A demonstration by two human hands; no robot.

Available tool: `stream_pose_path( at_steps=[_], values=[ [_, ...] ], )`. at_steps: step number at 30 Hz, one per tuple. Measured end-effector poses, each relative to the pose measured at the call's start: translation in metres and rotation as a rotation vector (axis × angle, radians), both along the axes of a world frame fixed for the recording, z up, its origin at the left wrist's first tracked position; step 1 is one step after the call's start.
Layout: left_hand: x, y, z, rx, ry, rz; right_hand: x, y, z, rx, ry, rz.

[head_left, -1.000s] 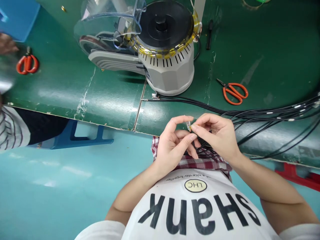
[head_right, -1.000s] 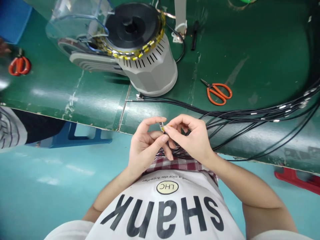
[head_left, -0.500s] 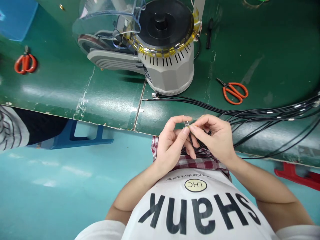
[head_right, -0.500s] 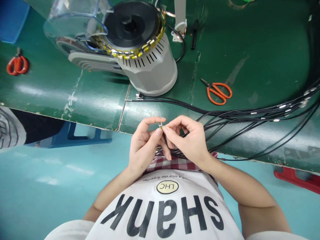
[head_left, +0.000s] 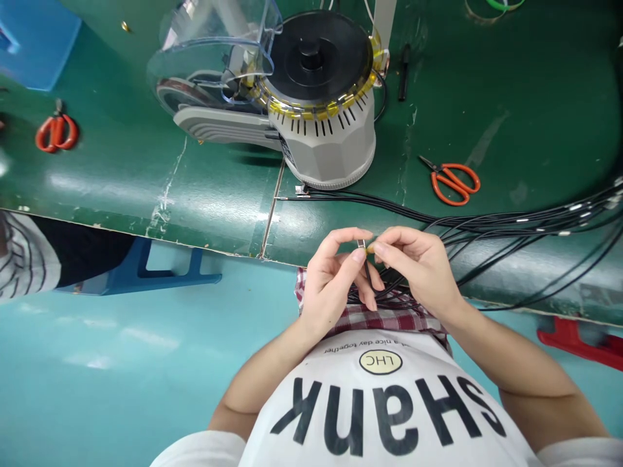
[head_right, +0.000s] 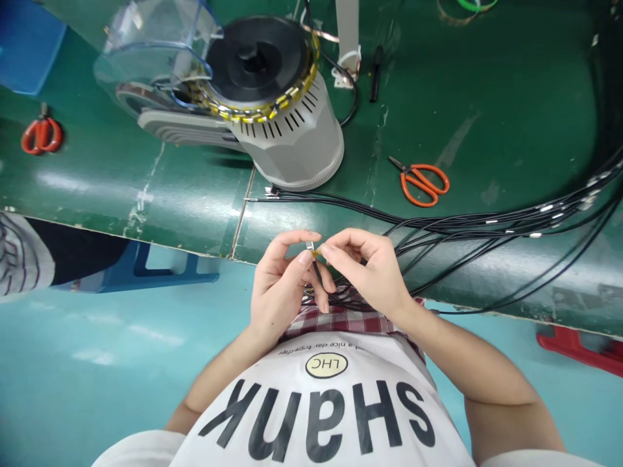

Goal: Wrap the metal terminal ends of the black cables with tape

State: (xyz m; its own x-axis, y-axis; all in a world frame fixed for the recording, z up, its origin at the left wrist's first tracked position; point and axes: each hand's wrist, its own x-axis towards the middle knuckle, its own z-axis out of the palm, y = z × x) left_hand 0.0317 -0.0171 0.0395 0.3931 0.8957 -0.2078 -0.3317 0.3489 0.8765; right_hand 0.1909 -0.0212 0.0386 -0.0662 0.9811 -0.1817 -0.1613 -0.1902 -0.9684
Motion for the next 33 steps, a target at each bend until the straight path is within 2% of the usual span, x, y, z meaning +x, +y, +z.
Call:
stream_pose_path(
  at_steps=[7, 11, 22, 33],
  values=[
    [0.001, 0.000, -0.003, 0.003, 0.015, 0.051, -0.001, 0.000, 0.002, 0.006, -0.014, 0.054],
    [0.000, -0.001, -0.003, 0.013, 0.016, 0.048, 0.000, 0.000, 0.002, 0.008, -0.049, 0.025],
    [-0.004, 0.002, -0.009, -0.255, -0.052, 0.037, 0.002, 0.004, -0.001, 0.009, -0.089, 0.017],
    [-0.005, 0.001, -0.011, -0.256, -0.129, 0.016, 0.002, 0.010, -0.005, -0.031, -0.001, 0.064]
  ],
)
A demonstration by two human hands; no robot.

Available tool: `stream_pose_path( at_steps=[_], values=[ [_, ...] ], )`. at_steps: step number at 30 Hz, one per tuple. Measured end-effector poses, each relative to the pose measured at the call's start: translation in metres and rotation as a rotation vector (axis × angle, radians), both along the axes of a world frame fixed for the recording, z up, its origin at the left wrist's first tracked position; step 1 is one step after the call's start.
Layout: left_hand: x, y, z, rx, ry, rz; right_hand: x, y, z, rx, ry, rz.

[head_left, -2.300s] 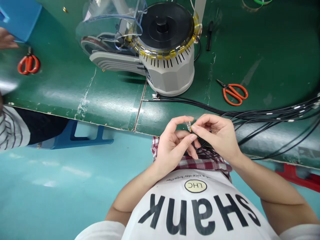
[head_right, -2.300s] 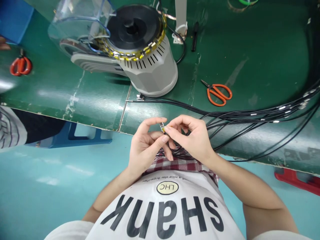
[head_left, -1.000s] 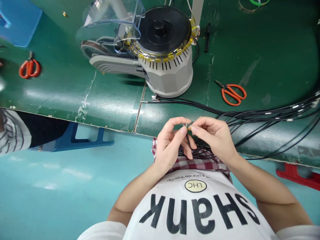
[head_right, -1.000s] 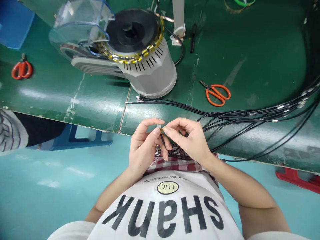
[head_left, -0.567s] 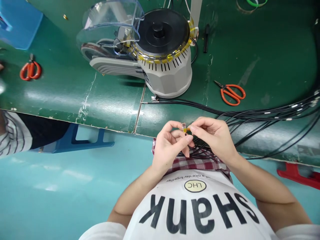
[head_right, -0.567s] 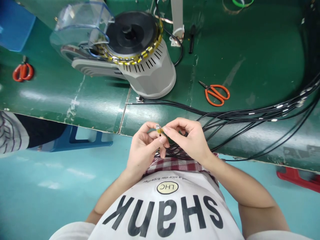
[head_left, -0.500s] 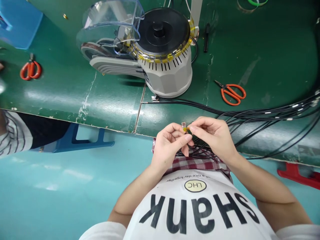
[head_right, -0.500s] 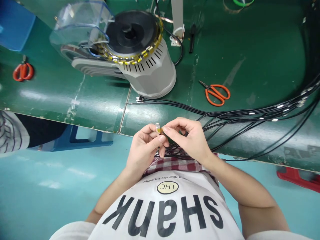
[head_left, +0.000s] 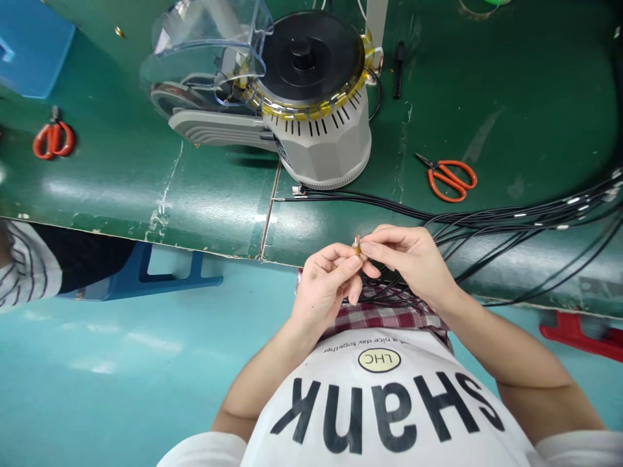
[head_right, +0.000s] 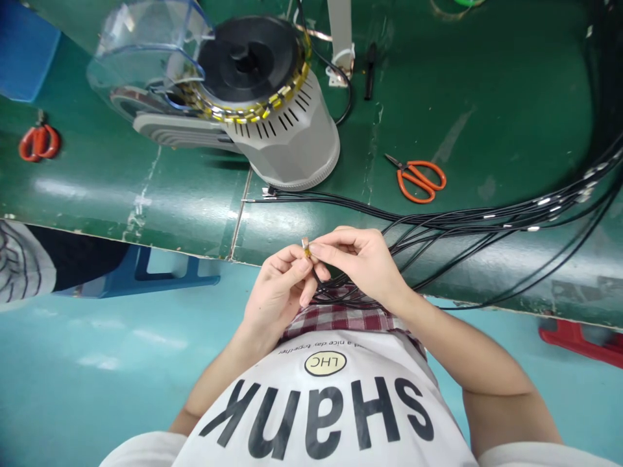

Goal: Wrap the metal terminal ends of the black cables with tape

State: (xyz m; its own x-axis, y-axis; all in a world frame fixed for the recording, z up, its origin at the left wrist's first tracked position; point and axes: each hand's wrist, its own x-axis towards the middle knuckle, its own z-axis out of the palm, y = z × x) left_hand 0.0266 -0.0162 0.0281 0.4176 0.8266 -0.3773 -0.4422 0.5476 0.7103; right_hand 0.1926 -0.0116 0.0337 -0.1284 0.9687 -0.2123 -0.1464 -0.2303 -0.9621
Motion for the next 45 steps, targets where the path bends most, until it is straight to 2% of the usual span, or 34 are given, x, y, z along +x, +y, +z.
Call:
stream_pose_path(
  at_steps=[5, 10, 18, 21, 25, 28, 35, 40, 45],
  values=[
    [0.000, 0.001, -0.001, 0.004, 0.015, -0.006, 0.001, 0.002, -0.003, 0.002, 0.018, 0.013],
    [0.001, 0.000, 0.000, 0.011, 0.016, -0.008, 0.001, 0.003, -0.004, 0.084, 0.008, 0.022],
    [0.002, -0.004, 0.005, 0.063, 0.078, 0.072, 0.000, -0.002, -0.001, 0.205, -0.127, 0.019],
    [0.001, -0.004, 0.006, 0.067, 0.089, 0.074, 0.001, -0.001, 0.000, 0.167, -0.041, 0.045],
    [-0.001, -0.004, 0.006, 0.092, 0.099, 0.049, 0.003, 0.004, 0.002, 0.028, 0.181, 0.126],
    [-0.003, -0.003, 0.006, 0.118, 0.107, 0.028, 0.004, 0.010, 0.003, -0.023, 0.220, 0.181],
    [-0.008, 0.002, 0.002, 0.110, 0.098, -0.024, 0.007, 0.020, 0.008, -0.016, 0.033, 0.221],
    [-0.009, 0.006, -0.001, 0.104, 0.062, -0.055, 0.004, 0.021, 0.012, 0.083, -0.112, 0.132],
    [-0.010, 0.006, -0.006, 0.101, 0.085, -0.059, -0.001, 0.023, 0.010, 0.186, -0.197, 0.181]
  ],
)
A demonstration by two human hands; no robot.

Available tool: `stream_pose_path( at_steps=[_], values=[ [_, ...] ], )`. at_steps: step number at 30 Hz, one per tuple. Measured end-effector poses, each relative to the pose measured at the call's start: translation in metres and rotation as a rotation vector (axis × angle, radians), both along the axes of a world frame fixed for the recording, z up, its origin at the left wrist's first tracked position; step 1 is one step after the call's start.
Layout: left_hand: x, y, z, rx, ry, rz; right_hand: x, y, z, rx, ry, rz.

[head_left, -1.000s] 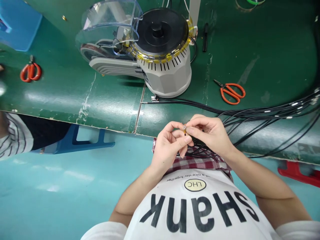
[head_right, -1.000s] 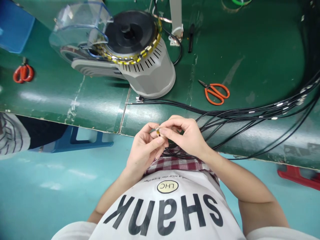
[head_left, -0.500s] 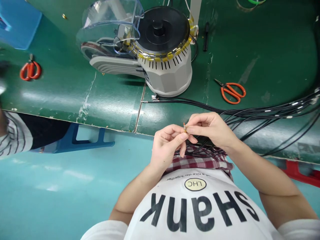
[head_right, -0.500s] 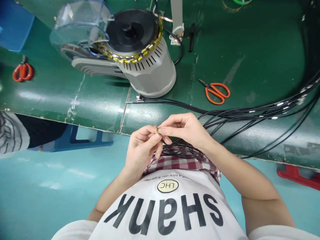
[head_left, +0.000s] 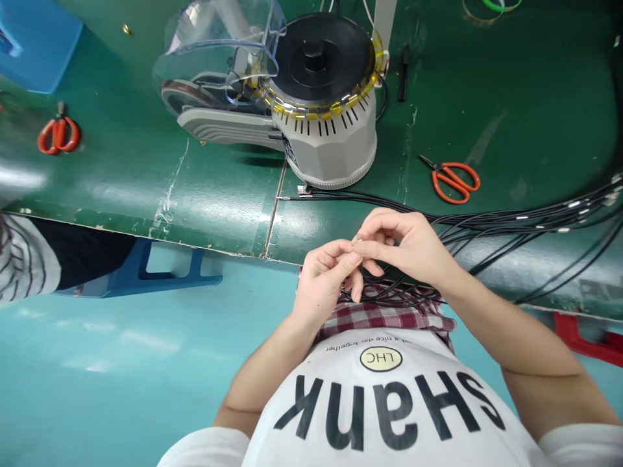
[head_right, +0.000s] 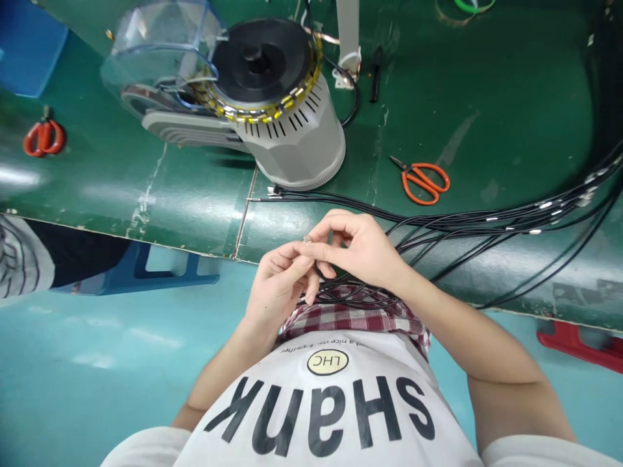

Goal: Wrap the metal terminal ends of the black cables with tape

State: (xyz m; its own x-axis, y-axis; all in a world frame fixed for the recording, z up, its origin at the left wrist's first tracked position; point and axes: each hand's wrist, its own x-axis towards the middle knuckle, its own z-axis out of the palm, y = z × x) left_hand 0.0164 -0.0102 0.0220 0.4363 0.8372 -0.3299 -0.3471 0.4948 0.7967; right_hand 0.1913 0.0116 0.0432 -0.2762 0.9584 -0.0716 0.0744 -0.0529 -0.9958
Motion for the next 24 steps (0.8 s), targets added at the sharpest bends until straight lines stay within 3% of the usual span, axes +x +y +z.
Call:
stream_pose_path(
  at_steps=[6, 11, 14, 20, 24],
  values=[
    [-0.006, -0.007, -0.003, 0.026, 0.034, 0.046, 0.015, 0.018, -0.006, 0.140, -0.190, 0.182],
    [-0.014, -0.018, 0.003, 0.118, 0.093, 0.186, 0.033, 0.047, -0.021, 0.418, -0.912, -0.045],
    [-0.020, -0.023, 0.003, 0.163, 0.200, 0.209, 0.036, 0.059, -0.030, 0.469, -1.031, -0.030],
    [-0.043, -0.026, -0.010, 0.703, 0.983, 0.310, 0.036, 0.059, -0.026, 0.469, -0.883, 0.006],
    [-0.052, -0.022, -0.011, 0.774, 1.416, 0.258, 0.041, 0.046, -0.010, 0.434, -0.765, 0.063]
  ],
)
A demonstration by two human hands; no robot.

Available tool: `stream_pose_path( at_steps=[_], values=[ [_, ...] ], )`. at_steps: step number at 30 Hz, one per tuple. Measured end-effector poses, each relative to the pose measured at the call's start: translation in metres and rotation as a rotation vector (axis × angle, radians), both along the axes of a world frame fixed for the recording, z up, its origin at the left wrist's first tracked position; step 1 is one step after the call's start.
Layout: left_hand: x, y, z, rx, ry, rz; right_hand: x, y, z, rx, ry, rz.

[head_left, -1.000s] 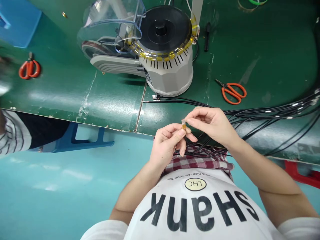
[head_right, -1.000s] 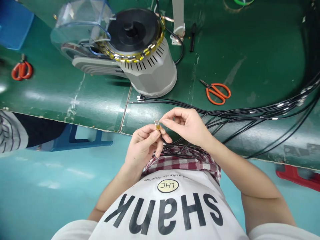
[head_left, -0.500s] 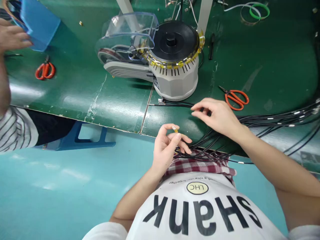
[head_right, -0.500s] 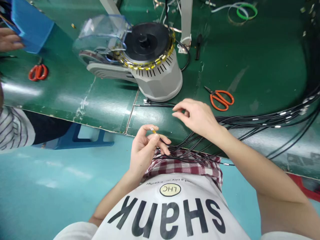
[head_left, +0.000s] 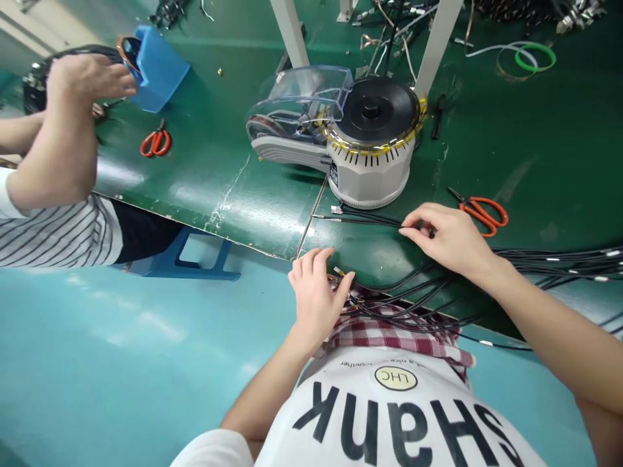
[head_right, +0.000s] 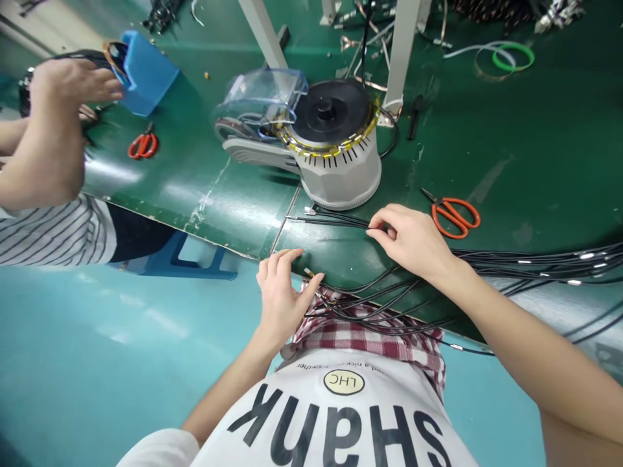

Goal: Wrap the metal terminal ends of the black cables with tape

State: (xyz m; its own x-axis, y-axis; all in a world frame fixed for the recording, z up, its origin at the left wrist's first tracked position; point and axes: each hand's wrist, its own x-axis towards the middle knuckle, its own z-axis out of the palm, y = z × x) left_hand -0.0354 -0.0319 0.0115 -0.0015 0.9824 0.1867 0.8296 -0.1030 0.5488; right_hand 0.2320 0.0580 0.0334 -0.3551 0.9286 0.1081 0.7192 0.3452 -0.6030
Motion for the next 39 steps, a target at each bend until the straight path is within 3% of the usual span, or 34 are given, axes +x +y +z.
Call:
stream_pose_path(
  at_steps=[3, 5, 8, 10, 12, 14, 16, 20, 27, 39],
  values=[
    [0.006, 0.009, 0.010, 0.006, -0.091, -0.023, 0.005, -0.016, 0.010, -0.066, 0.075, 0.050],
    [0.016, 0.018, 0.019, -0.045, -0.421, -0.103, 0.008, -0.028, 0.012, -0.084, 0.098, 0.065],
    [0.035, 0.032, 0.032, -0.257, -1.012, -0.196, 0.011, -0.041, 0.011, -0.098, 0.088, 0.086],
    [0.046, 0.038, 0.037, -0.382, -1.246, -0.237, 0.012, -0.046, 0.010, -0.124, 0.067, 0.119],
    [0.054, 0.041, 0.038, -0.509, -1.355, -0.305, 0.014, -0.046, 0.011, -0.186, 0.063, 0.176],
    [0.059, 0.040, 0.036, -0.654, -1.383, -0.385, 0.014, -0.043, 0.016, -0.252, 0.113, 0.180],
    [0.062, 0.038, 0.033, -0.753, -1.362, -0.435, 0.011, -0.038, 0.022, -0.292, 0.227, 0.082],
    [0.065, 0.034, 0.031, -0.781, -1.251, -0.433, -0.004, -0.027, 0.030, -0.386, 0.535, -0.077],
    [0.068, 0.035, 0.034, -0.731, -1.246, -0.353, -0.020, -0.017, 0.033, -0.531, 0.740, -0.034],
    [0.061, 0.035, 0.032, -0.791, -1.444, -0.319, -0.027, -0.010, 0.038, -0.645, 0.761, 0.077]
  ],
)
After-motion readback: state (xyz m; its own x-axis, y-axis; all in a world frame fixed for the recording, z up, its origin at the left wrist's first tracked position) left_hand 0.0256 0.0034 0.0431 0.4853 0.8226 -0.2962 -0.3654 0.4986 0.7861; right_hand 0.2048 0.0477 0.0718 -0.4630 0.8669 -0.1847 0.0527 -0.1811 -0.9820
